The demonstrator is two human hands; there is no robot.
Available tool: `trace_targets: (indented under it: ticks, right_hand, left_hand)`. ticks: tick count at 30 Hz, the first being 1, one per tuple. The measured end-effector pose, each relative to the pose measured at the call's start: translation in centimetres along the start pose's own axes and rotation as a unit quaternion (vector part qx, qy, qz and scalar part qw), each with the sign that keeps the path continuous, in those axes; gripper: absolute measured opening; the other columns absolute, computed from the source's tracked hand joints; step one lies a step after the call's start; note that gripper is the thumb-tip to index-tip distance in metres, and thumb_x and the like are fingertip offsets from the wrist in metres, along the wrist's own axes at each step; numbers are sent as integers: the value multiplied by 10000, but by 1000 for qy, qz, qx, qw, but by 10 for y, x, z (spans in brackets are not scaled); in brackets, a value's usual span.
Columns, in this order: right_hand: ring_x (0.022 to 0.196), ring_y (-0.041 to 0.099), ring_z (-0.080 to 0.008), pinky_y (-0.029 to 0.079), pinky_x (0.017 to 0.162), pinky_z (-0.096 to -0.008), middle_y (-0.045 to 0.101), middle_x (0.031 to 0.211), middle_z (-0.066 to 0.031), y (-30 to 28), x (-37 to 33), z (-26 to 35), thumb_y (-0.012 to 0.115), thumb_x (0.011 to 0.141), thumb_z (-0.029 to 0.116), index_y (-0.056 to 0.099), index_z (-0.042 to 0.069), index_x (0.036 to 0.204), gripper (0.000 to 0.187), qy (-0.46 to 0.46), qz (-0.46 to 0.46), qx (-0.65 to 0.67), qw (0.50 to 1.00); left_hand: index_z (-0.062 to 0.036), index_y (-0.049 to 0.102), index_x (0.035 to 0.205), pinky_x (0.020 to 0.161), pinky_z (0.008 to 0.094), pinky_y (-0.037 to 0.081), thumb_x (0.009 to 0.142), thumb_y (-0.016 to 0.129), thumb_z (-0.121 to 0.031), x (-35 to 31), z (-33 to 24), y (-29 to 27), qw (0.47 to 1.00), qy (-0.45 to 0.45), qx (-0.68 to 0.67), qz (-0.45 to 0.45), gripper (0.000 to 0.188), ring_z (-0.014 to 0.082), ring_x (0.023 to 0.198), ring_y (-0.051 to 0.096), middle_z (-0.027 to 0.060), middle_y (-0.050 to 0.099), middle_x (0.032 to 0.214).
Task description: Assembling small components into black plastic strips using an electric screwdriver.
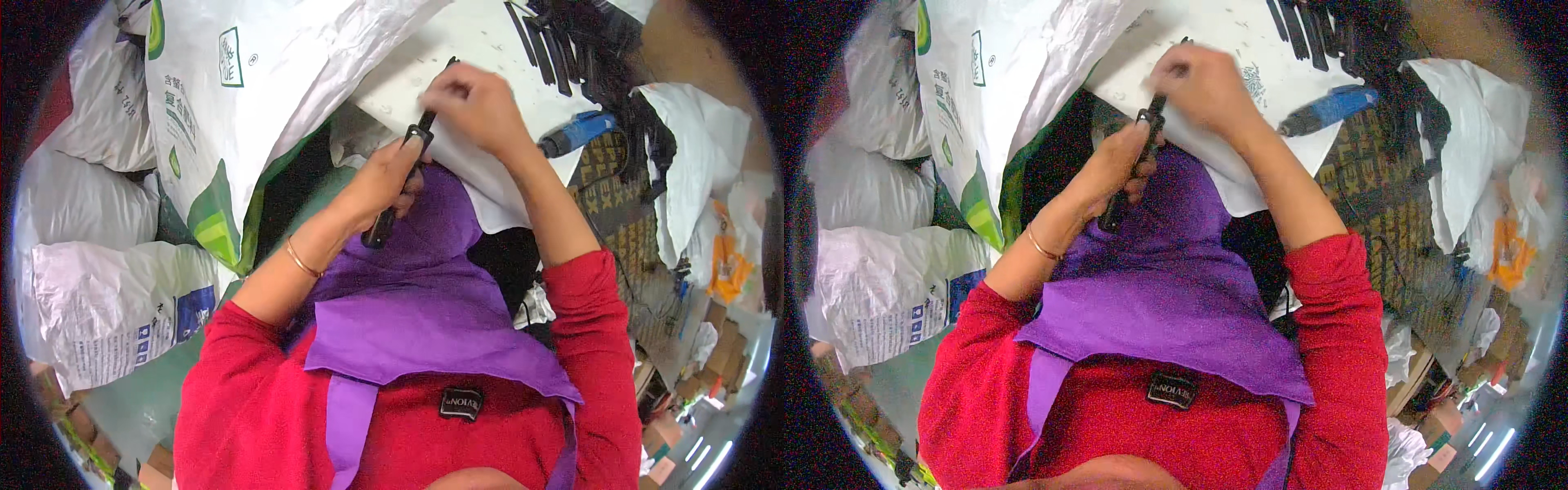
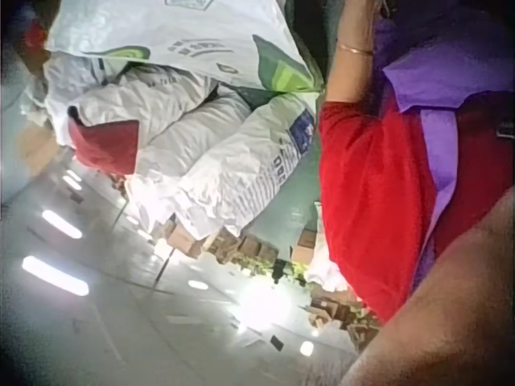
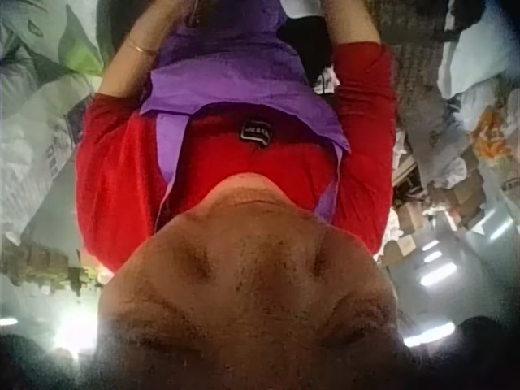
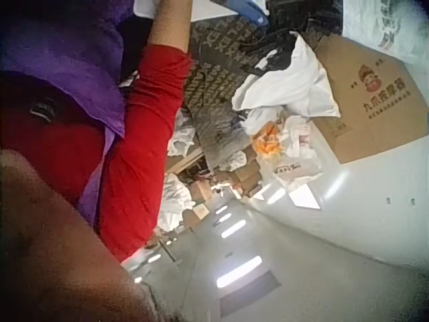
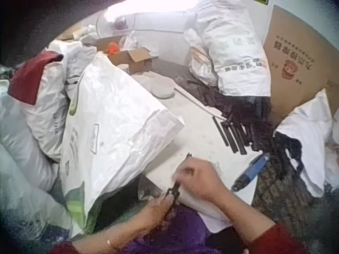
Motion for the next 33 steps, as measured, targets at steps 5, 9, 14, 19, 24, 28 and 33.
trace_targets:
  ticks: [5,9,14,19,24,28,33]
  right_hand:
    - [711,607,-270,473,670,-337,635,780,-134,-10,34,-40,676,709,223,678,49,820,206,58,-105,-75,990]
    - [752,615,-290,480,717,-356,639,815,-145,3,50,-45,661,715,232,686,68,860,220,37,-78,-109,990]
    - [756,628,-260,486,716,-332,656,845,-140,11,57,-41,637,749,220,675,38,895,236,34,-24,-163,986]
    - [705,615,-223,471,680,-316,643,757,-119,2,41,-34,616,778,223,643,-1,869,243,37,-99,-147,983]
    - [710,592,-126,469,673,-259,632,765,-74,4,-27,2,608,822,228,628,-24,879,259,175,-78,141,971]
    - [770,565,-113,456,718,-240,616,855,-59,7,-66,19,574,869,199,599,-28,964,248,205,-92,360,906]
    - [765,560,-108,460,715,-244,603,839,-58,-3,-86,23,578,870,185,582,-31,975,241,181,-141,364,903]
  left_hand:
    - [-118,476,956,386,222,314,930,287,-517,-1,3,-8,993,-43,-107,-5,442,62,400,308,-37,360,566]
    - [-106,454,943,399,234,336,897,349,-563,1,8,-21,987,-41,-154,3,471,66,410,335,-25,382,580]
    - [-107,460,936,407,244,346,897,329,-572,2,10,-25,986,-45,-163,-5,485,70,406,332,-26,377,571]
    - [-148,481,962,374,236,302,922,280,-541,3,4,-16,980,-50,-190,-3,443,72,377,290,-38,346,536]
    - [-104,467,967,426,262,346,930,270,-526,-10,-11,1,958,35,-267,96,468,90,401,340,-14,377,553]
    - [-101,470,984,420,260,346,934,264,-516,-17,-16,23,971,41,-218,88,466,92,406,349,-10,384,559]
    - [-99,470,990,406,262,345,941,247,-505,-23,-14,42,982,63,-169,54,465,95,404,352,-2,399,569]
Point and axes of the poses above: each hand's wrist, its own x-axis towards the middle knuckle, its own y-axis out of the palm, z = x × y, the point moved 6 cm from there along x, towards the middle knuckle
